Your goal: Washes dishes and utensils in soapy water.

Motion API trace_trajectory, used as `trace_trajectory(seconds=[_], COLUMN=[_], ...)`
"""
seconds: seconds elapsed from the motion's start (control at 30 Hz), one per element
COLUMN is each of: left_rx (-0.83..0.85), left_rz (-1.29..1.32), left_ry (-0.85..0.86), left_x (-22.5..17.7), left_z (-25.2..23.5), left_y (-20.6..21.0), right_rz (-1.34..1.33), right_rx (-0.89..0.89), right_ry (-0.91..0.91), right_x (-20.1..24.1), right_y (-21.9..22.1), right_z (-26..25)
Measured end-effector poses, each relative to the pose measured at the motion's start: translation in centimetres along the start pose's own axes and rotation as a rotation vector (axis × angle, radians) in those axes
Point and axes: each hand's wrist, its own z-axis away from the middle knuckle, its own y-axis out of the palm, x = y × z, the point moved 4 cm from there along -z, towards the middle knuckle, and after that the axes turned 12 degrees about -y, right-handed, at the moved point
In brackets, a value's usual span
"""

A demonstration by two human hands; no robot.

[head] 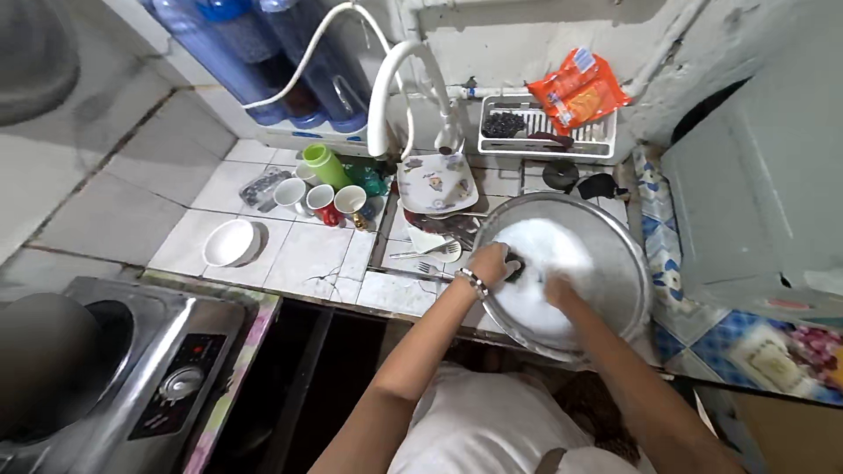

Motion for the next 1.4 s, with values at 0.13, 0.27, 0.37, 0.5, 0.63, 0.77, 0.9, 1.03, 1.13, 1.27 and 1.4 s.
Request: trace_trajectory(seconds=[0.13,0.27,0.37,0.5,0.63,0.77,0.9,1.03,1.13,1.27,1.4], left_rx=[-0.096,-0.041,-0.138,-0.328,-0.531,-0.826,-0.962,-0.875,-0.73,-0.696,-0.901], left_rz=[-0.057,0.164,0.503,0.702,0.945,0.869,0.558,0.561,0.761,0.981,1.021], left_ry=[0.195,0.564,0.707,0.657,0.532,0.527,0.342,0.19,0.062,-0.085,-0.052], left_x=[0.4,-0.5,0.0,4.4,12.9,22.6,29.6,35.8,38.8,40.5,41.7], left_z=[1.1,1.7,2.7,4.3,4.3,5.0,6.2,3.2,0.5,-0.2,2.4], left_y=[0.5,3.3,2.5,-1.7,-6.4,-15.1,-23.6,-26.1,-25.4,-24.8,-25.9], right_rz=[-0.518,-0.946,-0.982,-0.571,-0.303,-0.315,-0.171,-0.105,-0.116,-0.093,-0.083], right_rx=[-0.306,-0.499,-0.603,-0.756,-0.841,-0.628,-0.38,-0.377,-0.361,-0.377,-0.414], right_ry=[0.082,-0.008,-0.138,-0.333,-0.284,-0.043,0.193,0.31,0.353,0.368,0.459], right_x=[0.9,4.4,9.5,14.6,15.6,15.0,16.2,16.7,16.6,16.3,15.2], right_y=[-2.7,-2.8,-3.5,-4.6,-2.9,1.1,4.1,4.4,4.5,4.4,5.2], right_z=[3.6,7.0,8.8,10.3,8.2,5.2,3.7,3.7,3.7,4.0,4.9])
